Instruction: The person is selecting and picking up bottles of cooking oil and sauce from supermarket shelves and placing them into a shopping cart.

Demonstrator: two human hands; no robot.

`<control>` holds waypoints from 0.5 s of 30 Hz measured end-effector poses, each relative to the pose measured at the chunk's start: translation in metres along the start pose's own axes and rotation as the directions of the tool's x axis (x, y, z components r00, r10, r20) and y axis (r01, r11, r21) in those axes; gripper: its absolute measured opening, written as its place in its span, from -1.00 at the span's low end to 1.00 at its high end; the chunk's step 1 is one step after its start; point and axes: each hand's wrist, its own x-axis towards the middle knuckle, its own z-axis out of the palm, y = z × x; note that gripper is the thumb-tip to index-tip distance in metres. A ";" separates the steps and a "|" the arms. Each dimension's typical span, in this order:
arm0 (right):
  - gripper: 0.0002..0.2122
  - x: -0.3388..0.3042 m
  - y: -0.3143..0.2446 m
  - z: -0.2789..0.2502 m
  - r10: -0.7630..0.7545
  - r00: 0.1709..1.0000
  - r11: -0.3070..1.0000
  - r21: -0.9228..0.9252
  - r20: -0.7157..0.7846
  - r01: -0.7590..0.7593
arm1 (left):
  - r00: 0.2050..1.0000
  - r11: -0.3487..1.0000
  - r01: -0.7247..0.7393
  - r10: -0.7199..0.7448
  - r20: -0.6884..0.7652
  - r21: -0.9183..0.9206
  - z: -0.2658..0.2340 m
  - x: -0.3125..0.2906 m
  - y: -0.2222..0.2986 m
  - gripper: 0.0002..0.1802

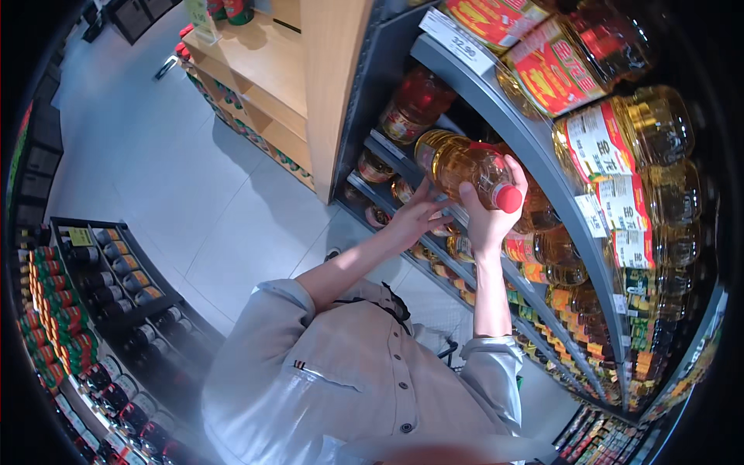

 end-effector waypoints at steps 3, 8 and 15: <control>-0.28 0.012 0.012 0.021 0.052 0.999 0.991 -0.125 -0.007 -0.053 | 0.999 0.999 0.027 -0.025 0.037 -0.044 -0.031 0.024 -0.005 -0.10; -0.40 0.033 0.051 0.024 0.206 0.978 0.978 -0.031 -0.039 -0.207 | 0.986 0.988 0.154 -0.155 -0.061 -0.020 -0.040 0.035 -0.006 0.05; -0.50 0.074 0.068 0.035 0.518 0.855 0.853 -0.081 0.024 -0.515 | 0.977 0.979 0.186 -0.193 -0.089 -0.083 -0.058 0.048 -0.008 0.10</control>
